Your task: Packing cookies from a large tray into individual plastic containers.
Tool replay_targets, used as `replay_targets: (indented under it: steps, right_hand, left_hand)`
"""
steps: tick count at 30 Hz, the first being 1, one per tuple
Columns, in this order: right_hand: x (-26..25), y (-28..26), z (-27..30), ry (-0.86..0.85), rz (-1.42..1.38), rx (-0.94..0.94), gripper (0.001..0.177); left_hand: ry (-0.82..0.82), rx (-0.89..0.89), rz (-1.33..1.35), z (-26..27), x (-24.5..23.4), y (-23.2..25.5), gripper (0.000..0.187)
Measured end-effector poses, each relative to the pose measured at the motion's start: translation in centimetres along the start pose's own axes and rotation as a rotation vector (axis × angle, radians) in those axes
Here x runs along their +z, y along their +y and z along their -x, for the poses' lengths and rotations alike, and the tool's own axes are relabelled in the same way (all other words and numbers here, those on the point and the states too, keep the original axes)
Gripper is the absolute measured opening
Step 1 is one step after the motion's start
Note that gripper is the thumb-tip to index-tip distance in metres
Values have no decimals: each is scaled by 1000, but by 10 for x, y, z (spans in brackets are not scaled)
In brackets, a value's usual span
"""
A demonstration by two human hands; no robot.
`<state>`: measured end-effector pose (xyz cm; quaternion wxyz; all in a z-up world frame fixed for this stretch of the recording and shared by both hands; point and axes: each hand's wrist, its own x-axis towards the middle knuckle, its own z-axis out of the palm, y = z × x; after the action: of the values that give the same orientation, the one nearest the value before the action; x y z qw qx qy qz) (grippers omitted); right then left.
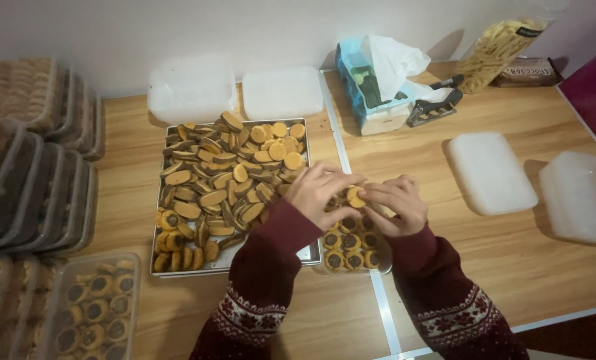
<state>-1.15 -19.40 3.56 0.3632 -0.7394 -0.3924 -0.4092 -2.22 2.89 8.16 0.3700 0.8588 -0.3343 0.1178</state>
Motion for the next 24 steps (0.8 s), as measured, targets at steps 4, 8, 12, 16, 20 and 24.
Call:
replay_targets:
  steps: [4,8,12,16,20,24]
  right_hand:
    - [2,6,3,21,11,-33,16]
    - [2,3,2,47,22,-55,15]
    - [2,1,-1,62,30,-83,15]
    - [3,0,-3,65,51,-78,16]
    - [4,1,-1,77,78,-71,20]
    - [4,6,3,91,81,-60,23]
  left_hand:
    - [70,84,-15,0,10,-8,51]
    - [119,138,5,0,11,-10,50]
    - [133,149,20,1,12,-9,53]
    - [128,164,-1,-1,9,-9,49]
    - [195,187,-74,-1,10,-8,53]
    - [214,183,-104,-1,4,-8,54]
